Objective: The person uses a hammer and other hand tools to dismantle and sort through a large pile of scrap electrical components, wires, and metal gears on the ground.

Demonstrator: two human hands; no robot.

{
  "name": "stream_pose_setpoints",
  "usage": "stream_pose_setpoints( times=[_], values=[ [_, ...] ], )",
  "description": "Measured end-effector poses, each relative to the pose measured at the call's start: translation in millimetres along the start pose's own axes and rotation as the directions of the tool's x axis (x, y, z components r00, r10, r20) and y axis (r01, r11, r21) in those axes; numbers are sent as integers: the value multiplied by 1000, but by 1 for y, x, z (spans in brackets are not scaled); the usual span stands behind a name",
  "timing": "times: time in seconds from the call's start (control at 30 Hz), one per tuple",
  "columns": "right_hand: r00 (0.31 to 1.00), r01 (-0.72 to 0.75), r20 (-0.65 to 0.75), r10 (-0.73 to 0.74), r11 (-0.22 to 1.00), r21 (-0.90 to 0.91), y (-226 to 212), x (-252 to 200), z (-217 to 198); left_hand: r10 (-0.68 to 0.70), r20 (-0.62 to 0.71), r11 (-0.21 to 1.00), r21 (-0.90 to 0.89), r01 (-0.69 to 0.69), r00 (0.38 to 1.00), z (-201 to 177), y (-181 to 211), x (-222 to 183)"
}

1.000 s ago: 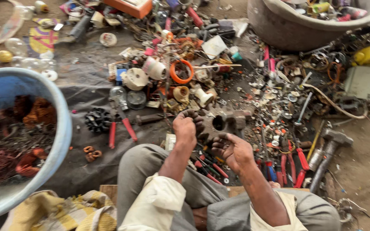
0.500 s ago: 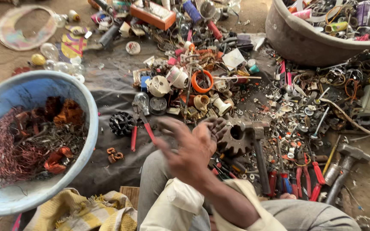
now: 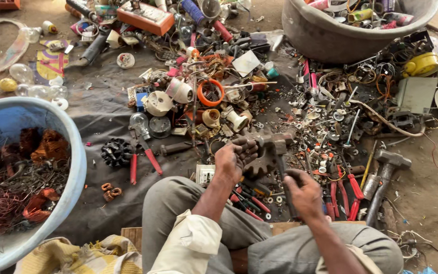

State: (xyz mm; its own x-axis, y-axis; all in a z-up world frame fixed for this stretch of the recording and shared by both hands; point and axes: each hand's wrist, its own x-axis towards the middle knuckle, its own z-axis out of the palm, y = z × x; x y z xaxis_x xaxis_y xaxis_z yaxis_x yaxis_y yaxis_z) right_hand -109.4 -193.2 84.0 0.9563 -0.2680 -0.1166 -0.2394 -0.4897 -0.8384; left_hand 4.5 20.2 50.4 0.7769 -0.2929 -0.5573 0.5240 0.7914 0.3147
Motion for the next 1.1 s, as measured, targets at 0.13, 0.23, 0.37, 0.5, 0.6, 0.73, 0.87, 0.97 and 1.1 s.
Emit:
stream_pose_setpoints(
  times=[0.13, 0.23, 0.37, 0.5, 0.6, 0.73, 0.87, 0.97, 1.1],
  values=[
    [991, 132, 16, -134, 987, 94, -5, 2, 29, 2, 111, 992, 127, -16, 994, -3, -23, 0],
    [976, 216, 0, -216, 975, 45, -11, 7, 33, -63, 121, 965, 259, 30, 991, -9, -53, -6],
    [971, 212, 125, -205, 976, -40, -13, 16, 25, -79, 140, 933, 359, 23, 987, 0, -66, -13],
    [852, -79, 473, 226, 947, -311, -15, 32, 9, 190, -33, 667, 738, -105, 981, 11, -18, -10],
    [997, -67, 42, 70, 995, -78, -7, 48, -28, 429, -43, 655, 702, -278, 902, 6, 12, -5],
    [904, 119, -385, 184, 757, 642, -11, 63, -54, 442, -57, 663, 693, -283, 895, 5, 19, -9],
    [989, -27, -121, 83, 913, 407, -12, 39, -29, 388, -69, 243, 970, -30, 919, 17, 25, -21],
    [999, -9, 52, 0, 985, 172, -13, 32, -11, 507, -34, 122, 992, -33, 861, 16, 39, -25],
    [970, 241, 63, -234, 959, -149, -8, 29, -7, 718, 80, 135, 959, -250, 692, 1, 71, -27]
  ],
)
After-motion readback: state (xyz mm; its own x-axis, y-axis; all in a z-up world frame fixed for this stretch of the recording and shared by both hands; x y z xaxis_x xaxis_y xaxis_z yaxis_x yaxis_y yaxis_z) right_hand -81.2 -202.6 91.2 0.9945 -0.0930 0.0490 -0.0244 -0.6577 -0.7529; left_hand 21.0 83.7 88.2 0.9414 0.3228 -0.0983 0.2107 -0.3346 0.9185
